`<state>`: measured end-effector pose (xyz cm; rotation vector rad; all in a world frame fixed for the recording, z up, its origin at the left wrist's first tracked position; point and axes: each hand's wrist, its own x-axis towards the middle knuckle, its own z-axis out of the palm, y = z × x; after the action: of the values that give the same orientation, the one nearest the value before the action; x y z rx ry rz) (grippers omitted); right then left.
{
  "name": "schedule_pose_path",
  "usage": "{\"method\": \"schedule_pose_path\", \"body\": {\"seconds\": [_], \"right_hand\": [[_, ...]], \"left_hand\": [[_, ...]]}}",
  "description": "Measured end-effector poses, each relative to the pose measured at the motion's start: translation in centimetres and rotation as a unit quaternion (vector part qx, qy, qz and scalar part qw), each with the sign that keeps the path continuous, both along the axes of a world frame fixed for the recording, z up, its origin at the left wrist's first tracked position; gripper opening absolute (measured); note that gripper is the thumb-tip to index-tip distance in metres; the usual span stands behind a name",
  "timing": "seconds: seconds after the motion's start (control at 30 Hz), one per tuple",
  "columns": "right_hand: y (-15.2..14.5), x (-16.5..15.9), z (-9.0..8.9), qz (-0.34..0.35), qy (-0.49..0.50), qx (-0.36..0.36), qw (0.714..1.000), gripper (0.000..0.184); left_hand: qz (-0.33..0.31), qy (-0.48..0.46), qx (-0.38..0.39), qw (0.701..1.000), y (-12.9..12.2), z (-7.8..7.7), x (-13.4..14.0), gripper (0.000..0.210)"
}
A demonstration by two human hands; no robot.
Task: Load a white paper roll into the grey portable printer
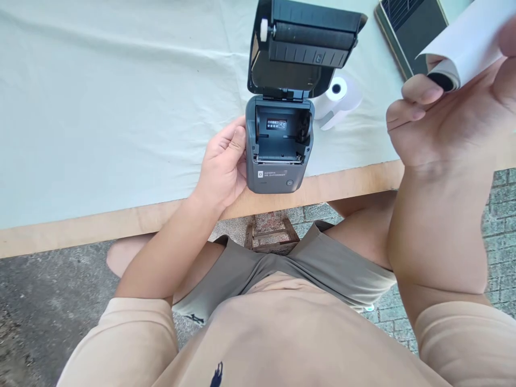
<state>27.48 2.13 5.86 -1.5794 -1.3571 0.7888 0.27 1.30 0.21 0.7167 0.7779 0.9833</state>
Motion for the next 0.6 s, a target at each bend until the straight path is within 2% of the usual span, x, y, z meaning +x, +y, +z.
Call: {"method": "schedule_pose_path", "body": {"seconds": [0.03, 0.1, 0.2, 0.27, 0.4, 0.6], "right_hand": [[0.1, -0.1, -0.1, -0.051, 0.106, -0.014, 0.993, 0.043], [0.5, -0.5, -0.2, -0.137, 0.272, -0.02, 0.952, 0.025], [1.0, -1.2, -0.2, -0.186, 0.321, 0.005, 0.929, 0.024], [1.2, -1.4, -0.3, -0.192, 0.305, 0.013, 0.933, 0.027], [1.2, -0.7, -1.5, -0.156, 0.21, 0.068, 0.963, 0.043], [1.2, 0.6, -3.3, -0.021, 0.032, 0.144, 0.989, 0.057]], "left_hand": [[0.002, 0.001, 0.004, 1.0, 0.0, -0.1, 0.0, 0.03], [0.003, 0.003, 0.01, 1.0, 0.1, -0.1, 0.0, 0.03], [-0.007, 0.005, 0.013, 1.0, 0.1, -0.2, -0.1, 0.031], [-0.006, 0.002, 0.014, 1.0, 0.1, -0.3, -0.1, 0.031], [0.015, -0.015, 0.025, 0.999, 0.1, -0.5, -0.1, 0.027], [0.025, -0.018, 0.017, 0.999, 0.1, -0.2, 0.1, 0.032]]}}
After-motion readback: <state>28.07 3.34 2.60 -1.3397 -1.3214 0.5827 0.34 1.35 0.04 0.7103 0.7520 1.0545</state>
